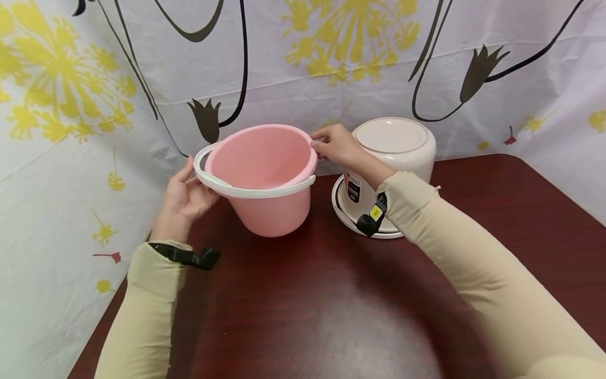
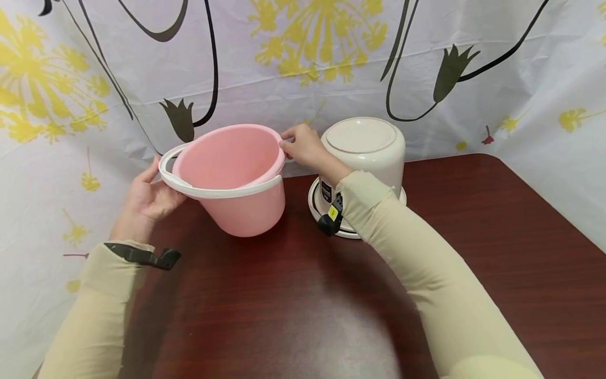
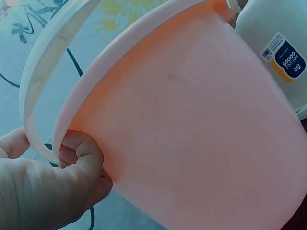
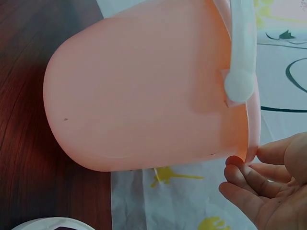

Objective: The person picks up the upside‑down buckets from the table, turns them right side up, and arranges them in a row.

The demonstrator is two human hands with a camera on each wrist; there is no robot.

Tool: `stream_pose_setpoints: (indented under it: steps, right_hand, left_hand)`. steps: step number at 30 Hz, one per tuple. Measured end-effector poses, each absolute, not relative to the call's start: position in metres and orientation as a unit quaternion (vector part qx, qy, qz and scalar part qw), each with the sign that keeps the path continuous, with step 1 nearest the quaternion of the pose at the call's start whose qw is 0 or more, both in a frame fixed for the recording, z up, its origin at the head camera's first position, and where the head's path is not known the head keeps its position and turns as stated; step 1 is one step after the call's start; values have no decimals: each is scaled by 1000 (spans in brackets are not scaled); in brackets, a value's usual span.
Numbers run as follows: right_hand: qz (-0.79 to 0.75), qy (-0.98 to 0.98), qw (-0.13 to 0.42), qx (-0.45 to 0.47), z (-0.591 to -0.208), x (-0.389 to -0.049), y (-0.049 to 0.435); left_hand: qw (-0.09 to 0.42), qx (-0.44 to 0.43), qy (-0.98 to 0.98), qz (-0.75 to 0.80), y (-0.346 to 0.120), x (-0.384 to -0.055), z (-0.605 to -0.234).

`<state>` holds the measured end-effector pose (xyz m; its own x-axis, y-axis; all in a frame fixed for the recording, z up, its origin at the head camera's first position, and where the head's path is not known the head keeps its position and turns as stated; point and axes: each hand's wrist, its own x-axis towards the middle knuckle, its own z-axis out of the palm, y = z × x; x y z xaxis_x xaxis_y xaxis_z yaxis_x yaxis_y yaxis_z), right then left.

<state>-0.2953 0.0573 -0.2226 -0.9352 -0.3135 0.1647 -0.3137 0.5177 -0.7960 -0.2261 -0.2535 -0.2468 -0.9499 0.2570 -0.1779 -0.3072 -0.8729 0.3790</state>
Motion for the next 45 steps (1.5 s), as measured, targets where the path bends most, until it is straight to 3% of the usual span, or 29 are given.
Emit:
stream_pose_setpoints:
  steps: [17,34,45]
  right_hand:
    - [420,-891,7,172,-230,-305,52]
    - [425,-889,9,173,-231,-303,53]
    - [418,-891,18,179,-231,-302,53]
  left_hand:
    - [122,-108,206,965,-254,-235,-259]
    - [123,-92,204,967,-260,-234,-275]
    - [103,-139,207,963,-266,-232,-297]
